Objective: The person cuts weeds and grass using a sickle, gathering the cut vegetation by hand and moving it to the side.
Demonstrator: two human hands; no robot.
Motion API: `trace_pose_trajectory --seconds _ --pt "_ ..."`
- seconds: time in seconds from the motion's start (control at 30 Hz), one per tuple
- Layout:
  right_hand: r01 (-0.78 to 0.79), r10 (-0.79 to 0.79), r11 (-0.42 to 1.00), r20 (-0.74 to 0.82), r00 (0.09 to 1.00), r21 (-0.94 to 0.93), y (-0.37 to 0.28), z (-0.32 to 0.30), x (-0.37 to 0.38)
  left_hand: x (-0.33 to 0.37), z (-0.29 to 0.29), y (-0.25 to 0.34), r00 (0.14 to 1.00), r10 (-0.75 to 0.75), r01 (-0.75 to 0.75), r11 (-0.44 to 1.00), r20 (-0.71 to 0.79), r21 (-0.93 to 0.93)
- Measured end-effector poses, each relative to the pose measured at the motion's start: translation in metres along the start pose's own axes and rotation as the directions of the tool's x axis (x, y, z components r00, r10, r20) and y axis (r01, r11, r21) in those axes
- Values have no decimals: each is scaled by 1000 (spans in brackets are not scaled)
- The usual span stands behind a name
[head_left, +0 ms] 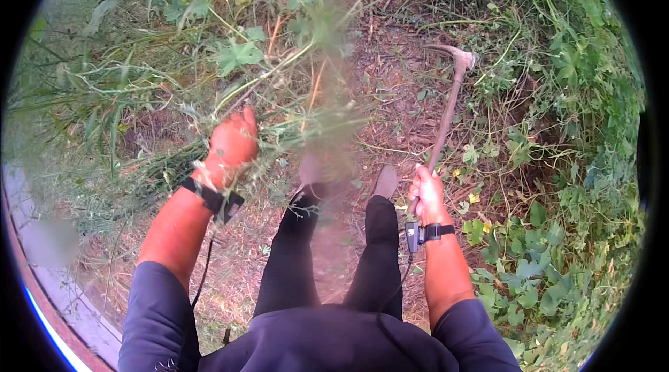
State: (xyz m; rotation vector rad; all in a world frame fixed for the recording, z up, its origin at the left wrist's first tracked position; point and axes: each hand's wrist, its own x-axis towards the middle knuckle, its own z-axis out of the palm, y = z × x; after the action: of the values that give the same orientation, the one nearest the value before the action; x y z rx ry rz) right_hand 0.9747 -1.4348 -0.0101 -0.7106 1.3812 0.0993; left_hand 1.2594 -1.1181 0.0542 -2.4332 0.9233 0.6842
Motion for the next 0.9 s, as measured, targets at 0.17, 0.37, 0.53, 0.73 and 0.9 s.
trace_pose_trajectory --seconds 0.17,0.37,0.53,0.73,0.9 --pt "83 -89 978 -23 996 -194 -24 -64 -85 -60 -57 63 998 34 -33 999 62 -24" --pt "360 -349 887 92 933 -290 -88 -94 -124 -108 -162 106 998 47 -44 994 31 -97" --pt "522 -450 800 279 848 -296 -197 -45 -71 -112 -183 129 1000 -21 18 995 -21 -100" --pt "292 -201 829 233 952 -477 -118 -119 -68 -118 -183 156 999 -47 47 999 -5 -7" --pt "197 -203 945 2 979 -261 -68 -276 -167 -128 -196 183 998 -60 63 994 34 -90"
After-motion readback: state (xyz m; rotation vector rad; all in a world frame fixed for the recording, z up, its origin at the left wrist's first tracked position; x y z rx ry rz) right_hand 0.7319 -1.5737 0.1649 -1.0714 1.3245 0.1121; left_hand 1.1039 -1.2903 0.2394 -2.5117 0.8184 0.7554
